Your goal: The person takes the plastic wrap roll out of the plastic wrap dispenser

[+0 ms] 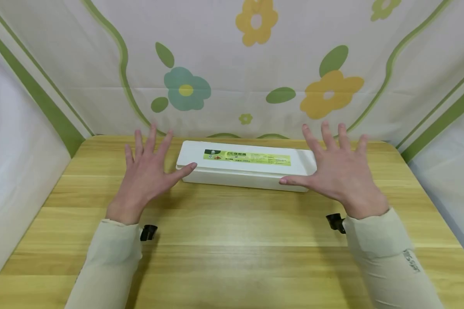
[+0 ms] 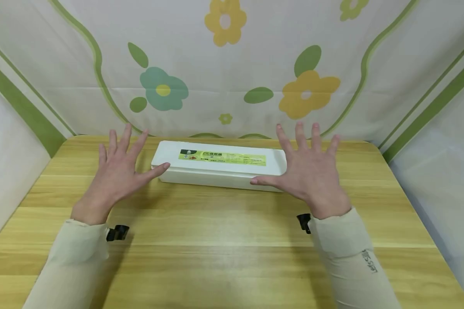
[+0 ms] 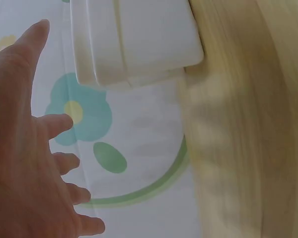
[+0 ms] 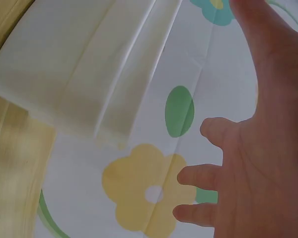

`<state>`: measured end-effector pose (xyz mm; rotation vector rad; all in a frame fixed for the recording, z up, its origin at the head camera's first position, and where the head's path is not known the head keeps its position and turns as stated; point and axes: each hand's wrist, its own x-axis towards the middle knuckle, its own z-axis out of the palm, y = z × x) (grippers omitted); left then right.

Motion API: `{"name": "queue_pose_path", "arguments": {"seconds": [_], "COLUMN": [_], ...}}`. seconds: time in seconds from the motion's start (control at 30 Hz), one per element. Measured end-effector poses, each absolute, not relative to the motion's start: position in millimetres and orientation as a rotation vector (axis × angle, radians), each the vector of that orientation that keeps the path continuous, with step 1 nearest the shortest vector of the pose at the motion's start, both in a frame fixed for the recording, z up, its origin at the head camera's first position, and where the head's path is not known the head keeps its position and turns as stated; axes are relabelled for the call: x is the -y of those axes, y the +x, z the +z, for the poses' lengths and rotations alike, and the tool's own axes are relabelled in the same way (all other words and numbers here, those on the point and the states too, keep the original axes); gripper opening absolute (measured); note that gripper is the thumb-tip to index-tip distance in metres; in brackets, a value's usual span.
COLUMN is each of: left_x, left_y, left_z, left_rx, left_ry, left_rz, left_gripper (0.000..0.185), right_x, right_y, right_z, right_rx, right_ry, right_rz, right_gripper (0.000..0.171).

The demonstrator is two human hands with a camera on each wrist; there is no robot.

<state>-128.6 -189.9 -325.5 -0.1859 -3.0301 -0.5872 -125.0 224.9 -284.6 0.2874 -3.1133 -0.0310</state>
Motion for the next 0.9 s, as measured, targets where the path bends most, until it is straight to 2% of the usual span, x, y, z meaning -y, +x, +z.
{"name": "queue_pose_path", "arguments": {"seconds": [0.3,0.57,0.9], "left_x": [197.4,204.2,197.0], "left_y": [-131.8,-140.8,-149.5], "left_z": [-337.1,-355.4,-371.6], "left_rx": [3.060,3.013,2.855], "left_ry": [-0.169,-0.115,-0.179], "left_rz": [-0.747,-1.251,-1.738], "left_gripper": [0.110,0.113,0.118], "right_x": [-206.9,-182.4,-155.2], "right_y": [-133.1,-143.6,-150.0], "right_z": [-289.9,-296.3,-308.6], "right_rx": [3.119,3.127,3.140], "right_ry": [0.362,0.471,0.614], "right_rz": [-0.012,0.018,0.156], "right_gripper": [0.137,0.141,0.132]}}
